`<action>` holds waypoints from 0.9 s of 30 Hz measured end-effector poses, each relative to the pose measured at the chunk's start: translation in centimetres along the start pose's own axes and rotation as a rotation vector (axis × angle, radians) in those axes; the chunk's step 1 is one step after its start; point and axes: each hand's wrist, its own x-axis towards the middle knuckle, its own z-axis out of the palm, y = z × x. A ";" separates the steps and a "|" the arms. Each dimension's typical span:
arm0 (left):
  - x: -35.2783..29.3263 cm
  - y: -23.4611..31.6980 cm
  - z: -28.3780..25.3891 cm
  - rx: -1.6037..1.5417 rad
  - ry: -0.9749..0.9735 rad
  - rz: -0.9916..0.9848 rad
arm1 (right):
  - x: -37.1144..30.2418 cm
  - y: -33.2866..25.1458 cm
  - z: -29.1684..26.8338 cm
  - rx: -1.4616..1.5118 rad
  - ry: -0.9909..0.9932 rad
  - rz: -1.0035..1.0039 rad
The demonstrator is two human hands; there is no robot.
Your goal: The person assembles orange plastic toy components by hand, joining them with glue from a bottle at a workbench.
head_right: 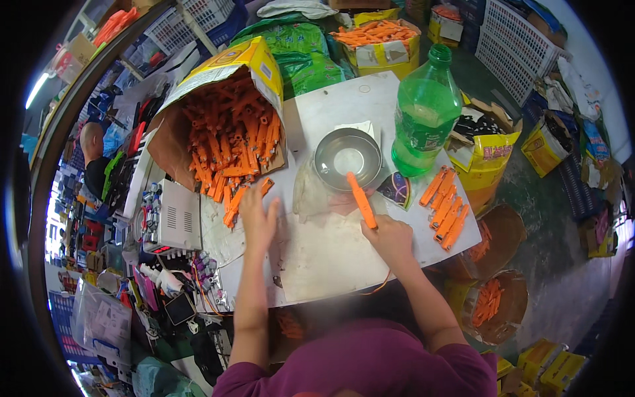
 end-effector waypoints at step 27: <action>-0.7 -0.1 -2.4 0.037 0.154 0.356 | -1.2 0.8 -1.1 0.104 -0.037 0.137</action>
